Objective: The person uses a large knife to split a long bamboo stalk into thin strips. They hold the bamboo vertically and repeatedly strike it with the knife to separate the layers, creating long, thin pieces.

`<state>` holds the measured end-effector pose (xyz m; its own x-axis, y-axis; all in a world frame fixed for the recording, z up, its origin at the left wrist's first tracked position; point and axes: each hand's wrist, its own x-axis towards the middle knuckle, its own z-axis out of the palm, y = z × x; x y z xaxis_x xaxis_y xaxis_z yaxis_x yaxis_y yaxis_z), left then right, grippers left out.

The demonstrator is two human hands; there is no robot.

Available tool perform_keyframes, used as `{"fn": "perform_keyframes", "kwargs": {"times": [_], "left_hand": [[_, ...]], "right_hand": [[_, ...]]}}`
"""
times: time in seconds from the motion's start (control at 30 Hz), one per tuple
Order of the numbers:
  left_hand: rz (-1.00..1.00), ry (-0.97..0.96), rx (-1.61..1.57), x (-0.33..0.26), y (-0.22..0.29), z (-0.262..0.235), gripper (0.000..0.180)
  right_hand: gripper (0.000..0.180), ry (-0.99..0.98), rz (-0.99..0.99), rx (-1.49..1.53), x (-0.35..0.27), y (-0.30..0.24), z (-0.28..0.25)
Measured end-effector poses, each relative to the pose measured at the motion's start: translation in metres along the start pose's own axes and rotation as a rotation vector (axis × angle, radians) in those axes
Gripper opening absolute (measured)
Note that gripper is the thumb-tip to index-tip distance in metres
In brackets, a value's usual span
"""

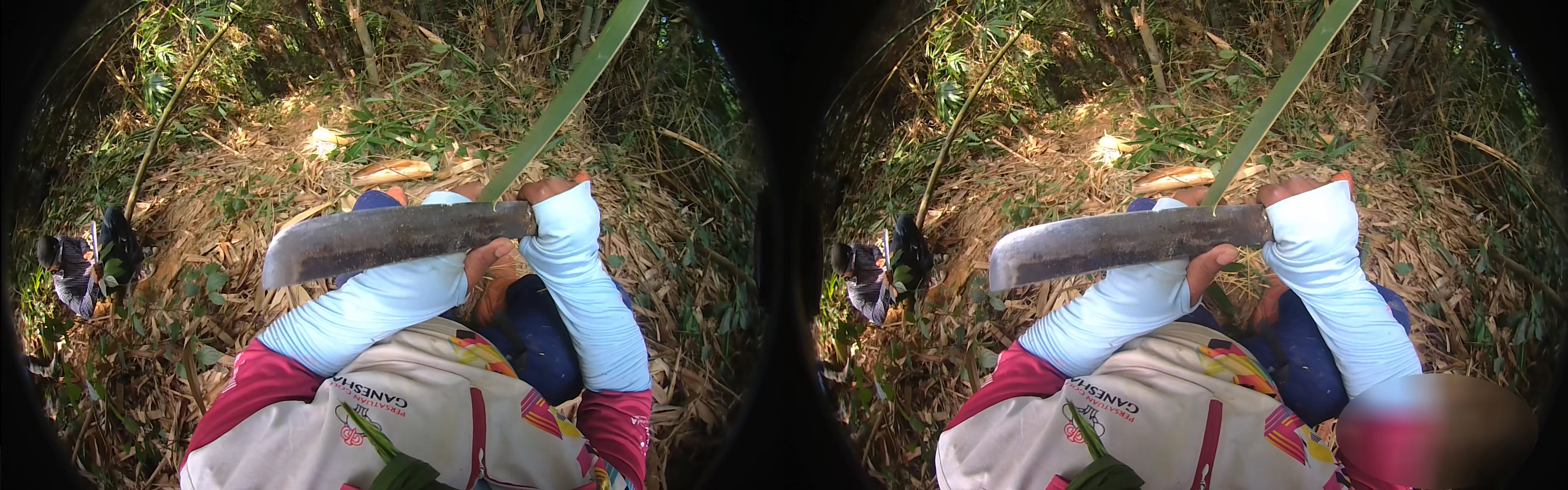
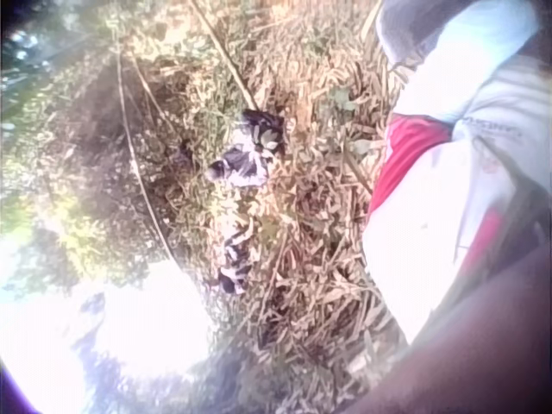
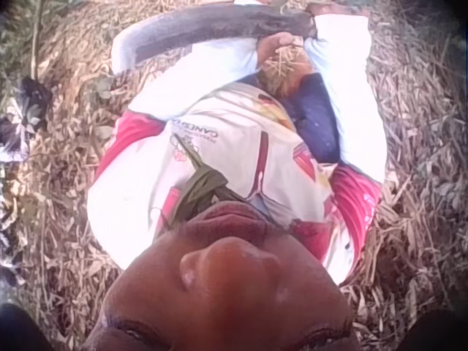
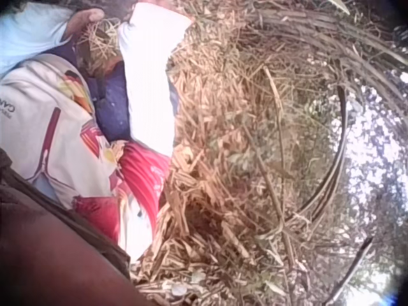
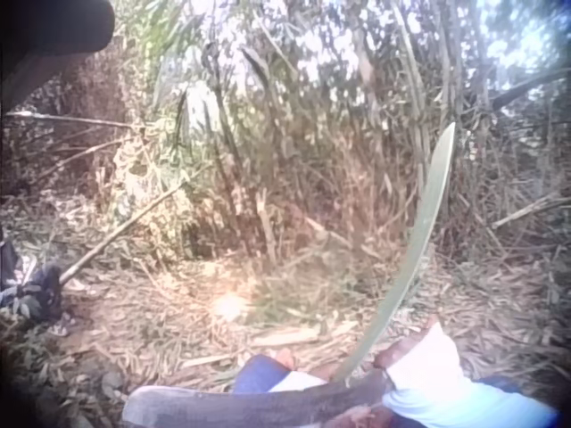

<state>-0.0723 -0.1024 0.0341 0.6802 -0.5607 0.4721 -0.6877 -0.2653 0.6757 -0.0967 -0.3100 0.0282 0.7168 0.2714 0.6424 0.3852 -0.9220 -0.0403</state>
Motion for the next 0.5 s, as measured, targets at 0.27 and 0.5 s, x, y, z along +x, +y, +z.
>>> {"fn": "perform_keyframes", "kwargs": {"times": [0.27, 0.5], "left_hand": [[0.031, 0.091, 0.170, 0.012, -0.002, 0.009, 0.035], [-0.341, 0.054, 0.082, 0.015, -0.011, 0.023, 0.042]], "right_hand": [[0.031, -0.044, 0.111, -0.024, 0.006, 0.002, -0.001], [0.034, -0.196, 0.225, -0.071, 0.014, 0.001, -0.002]]}}
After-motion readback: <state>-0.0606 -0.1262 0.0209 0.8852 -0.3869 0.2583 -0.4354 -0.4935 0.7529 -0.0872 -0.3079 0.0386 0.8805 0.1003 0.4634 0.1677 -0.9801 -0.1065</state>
